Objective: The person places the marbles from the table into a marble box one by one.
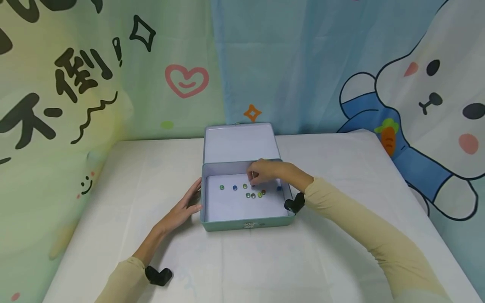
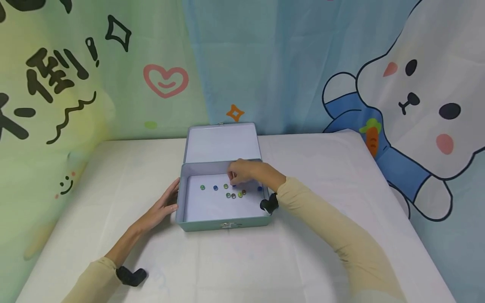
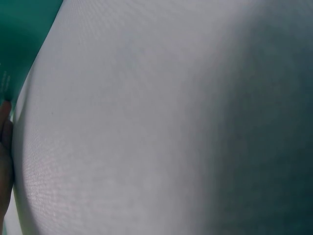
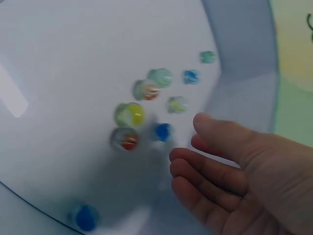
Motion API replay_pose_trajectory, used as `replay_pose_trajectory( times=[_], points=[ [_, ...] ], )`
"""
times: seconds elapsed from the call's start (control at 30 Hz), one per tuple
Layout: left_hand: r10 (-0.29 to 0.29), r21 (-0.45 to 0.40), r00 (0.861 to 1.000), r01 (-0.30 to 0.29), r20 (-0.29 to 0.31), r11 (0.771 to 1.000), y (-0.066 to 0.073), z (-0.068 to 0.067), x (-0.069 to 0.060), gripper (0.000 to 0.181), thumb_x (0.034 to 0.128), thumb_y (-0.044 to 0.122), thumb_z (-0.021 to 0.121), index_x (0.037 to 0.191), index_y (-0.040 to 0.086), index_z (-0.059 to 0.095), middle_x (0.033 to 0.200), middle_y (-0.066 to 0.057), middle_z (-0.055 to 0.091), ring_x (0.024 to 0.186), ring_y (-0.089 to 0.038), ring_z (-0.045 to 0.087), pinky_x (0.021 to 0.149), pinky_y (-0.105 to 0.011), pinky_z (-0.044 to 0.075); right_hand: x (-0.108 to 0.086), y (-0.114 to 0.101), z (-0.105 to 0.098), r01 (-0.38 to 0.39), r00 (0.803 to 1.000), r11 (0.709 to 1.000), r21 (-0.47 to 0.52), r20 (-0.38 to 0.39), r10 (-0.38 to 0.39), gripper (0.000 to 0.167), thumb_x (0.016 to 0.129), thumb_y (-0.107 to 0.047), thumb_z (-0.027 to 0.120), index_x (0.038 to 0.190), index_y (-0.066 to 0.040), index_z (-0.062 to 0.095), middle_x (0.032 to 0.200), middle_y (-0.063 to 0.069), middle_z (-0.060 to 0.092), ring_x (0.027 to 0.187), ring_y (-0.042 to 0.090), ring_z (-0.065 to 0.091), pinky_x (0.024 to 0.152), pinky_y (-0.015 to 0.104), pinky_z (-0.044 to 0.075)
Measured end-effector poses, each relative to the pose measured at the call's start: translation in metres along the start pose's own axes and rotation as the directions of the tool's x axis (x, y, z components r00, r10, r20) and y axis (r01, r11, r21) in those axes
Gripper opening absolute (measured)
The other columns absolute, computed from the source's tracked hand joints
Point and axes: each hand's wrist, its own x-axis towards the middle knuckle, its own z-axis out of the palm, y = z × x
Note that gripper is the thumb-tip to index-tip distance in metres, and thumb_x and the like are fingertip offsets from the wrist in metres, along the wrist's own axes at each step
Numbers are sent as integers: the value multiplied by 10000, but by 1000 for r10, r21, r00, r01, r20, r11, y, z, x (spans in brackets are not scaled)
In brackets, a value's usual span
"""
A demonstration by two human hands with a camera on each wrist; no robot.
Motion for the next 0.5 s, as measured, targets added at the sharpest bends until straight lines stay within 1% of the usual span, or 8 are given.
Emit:
replay_pose_trajectory(
  times=[0.1, 0.17, 0.23, 0.3, 0.4, 0.47, 0.5],
  points=[
    [-2, -3, 1000, 2, 3, 1000, 0, 0, -1, 720, 987, 247, 482, 1552, 389, 59, 1651, -68, 90, 1490, -415, 160, 1126, -716, 128, -12, -1, -9, 52, 998, 998, 37, -32, -51, 119, 949, -206, 616, 978, -104, 670, 891, 24, 670, 778, 124, 550, 722, 252, 473],
    [-3, -2, 1000, 3, 5, 1000, -1, 0, -1, 718, 988, 247, 479, 1553, 386, 57, 1651, -68, 86, 1491, -415, 158, 1126, -715, 129, -23, 0, -15, 91, 993, 994, 68, -85, -85, 125, 960, -207, 600, 994, -108, 669, 895, 33, 681, 785, 117, 557, 736, 252, 485],
    [-5, 1, 1000, 5, 3, 1000, -1, 0, 0, 719, 989, 248, 480, 1553, 387, 57, 1652, -61, 85, 1492, -410, 158, 1129, -711, 129, -35, 2, -19, 127, 981, 987, 94, -161, -111, 118, 963, -196, 594, 994, -116, 675, 889, 24, 682, 784, 110, 559, 737, 250, 494],
    [-3, 7, 1000, 3, 1, 1000, -1, 0, 0, 719, 988, 245, 478, 1554, 385, 57, 1652, -61, 82, 1493, -410, 154, 1130, -711, 129, -49, 6, -20, 155, 961, 982, 113, -249, -123, 112, 961, -179, 595, 991, -116, 683, 877, 13, 681, 769, 116, 557, 715, 252, 499],
    [-9, 8, 1000, 9, -1, 1000, -1, -1, 0, 722, 986, 242, 484, 1548, 405, 61, 1653, -44, 80, 1498, -398, 147, 1135, -706, 120, -73, 17, -15, 140, 926, 981, 133, -368, -82, 104, 953, -158, 604, 1001, -115, 686, 862, -10, 671, 758, 124, 549, 682, 243, 496],
    [-14, 8, 1000, 14, -2, 1000, -1, 0, 0, 720, 986, 246, 486, 1544, 419, 65, 1653, -35, 80, 1501, -391, 143, 1136, -705, 115, -88, 29, -8, 108, 905, 983, 149, -424, -35, 109, 951, -157, 609, 1014, -106, 682, 874, -2, 670, 767, 135, 548, 674, 235, 497],
    [-17, 8, 1000, 17, -3, 1000, 0, 0, 0, 721, 986, 248, 489, 1541, 427, 66, 1653, -30, 81, 1502, -387, 142, 1137, -704, 113, -95, 36, -2, 88, 897, 983, 160, -442, -8, 108, 951, -154, 610, 1018, -103, 677, 883, 2, 667, 781, 135, 550, 681, 227, 502]
  ],
)
